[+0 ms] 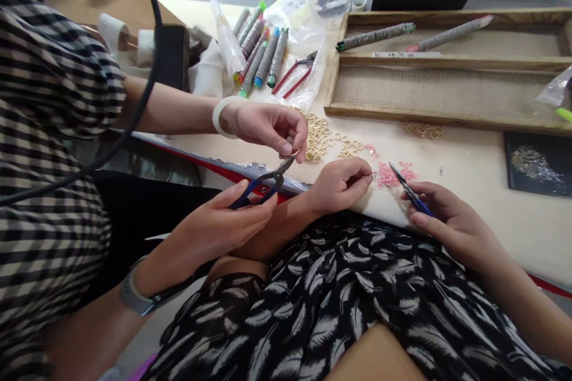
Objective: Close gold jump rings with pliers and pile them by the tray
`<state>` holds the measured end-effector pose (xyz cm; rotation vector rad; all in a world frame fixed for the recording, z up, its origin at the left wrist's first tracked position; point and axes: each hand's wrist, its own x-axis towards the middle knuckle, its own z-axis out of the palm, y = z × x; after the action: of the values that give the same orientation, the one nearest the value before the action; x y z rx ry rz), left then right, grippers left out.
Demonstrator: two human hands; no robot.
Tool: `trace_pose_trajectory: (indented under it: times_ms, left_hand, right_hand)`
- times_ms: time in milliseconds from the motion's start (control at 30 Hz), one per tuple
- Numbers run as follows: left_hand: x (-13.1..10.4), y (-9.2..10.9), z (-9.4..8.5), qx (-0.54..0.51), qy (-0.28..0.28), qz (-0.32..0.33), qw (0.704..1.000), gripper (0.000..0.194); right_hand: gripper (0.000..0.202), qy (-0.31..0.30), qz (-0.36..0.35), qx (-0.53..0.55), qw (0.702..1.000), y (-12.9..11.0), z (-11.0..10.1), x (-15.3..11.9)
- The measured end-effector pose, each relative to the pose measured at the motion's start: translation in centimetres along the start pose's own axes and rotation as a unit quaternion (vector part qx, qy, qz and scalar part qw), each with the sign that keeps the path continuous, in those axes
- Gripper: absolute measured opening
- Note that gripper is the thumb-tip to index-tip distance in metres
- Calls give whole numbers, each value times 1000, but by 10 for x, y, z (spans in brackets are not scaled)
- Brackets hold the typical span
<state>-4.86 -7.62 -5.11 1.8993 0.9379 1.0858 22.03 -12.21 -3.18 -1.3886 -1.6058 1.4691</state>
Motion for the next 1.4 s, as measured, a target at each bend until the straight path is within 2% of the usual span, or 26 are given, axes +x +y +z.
trace_pose_trajectory:
  times_ms: [333,767,1400]
  left_hand:
    - [-1,0,0,6,-5,-3,1000,11]
    - [0,1,0,20,-7,-3,1000,11]
    - [1,3,-1,12,-2,16,1000,11]
  right_hand:
    - [52,-1,-11,1,1000,-1,2,-1]
    - [53,-4,13,-4,1000,-5,0,0]
    - [48,1,-11,10,1000,0,1,-1]
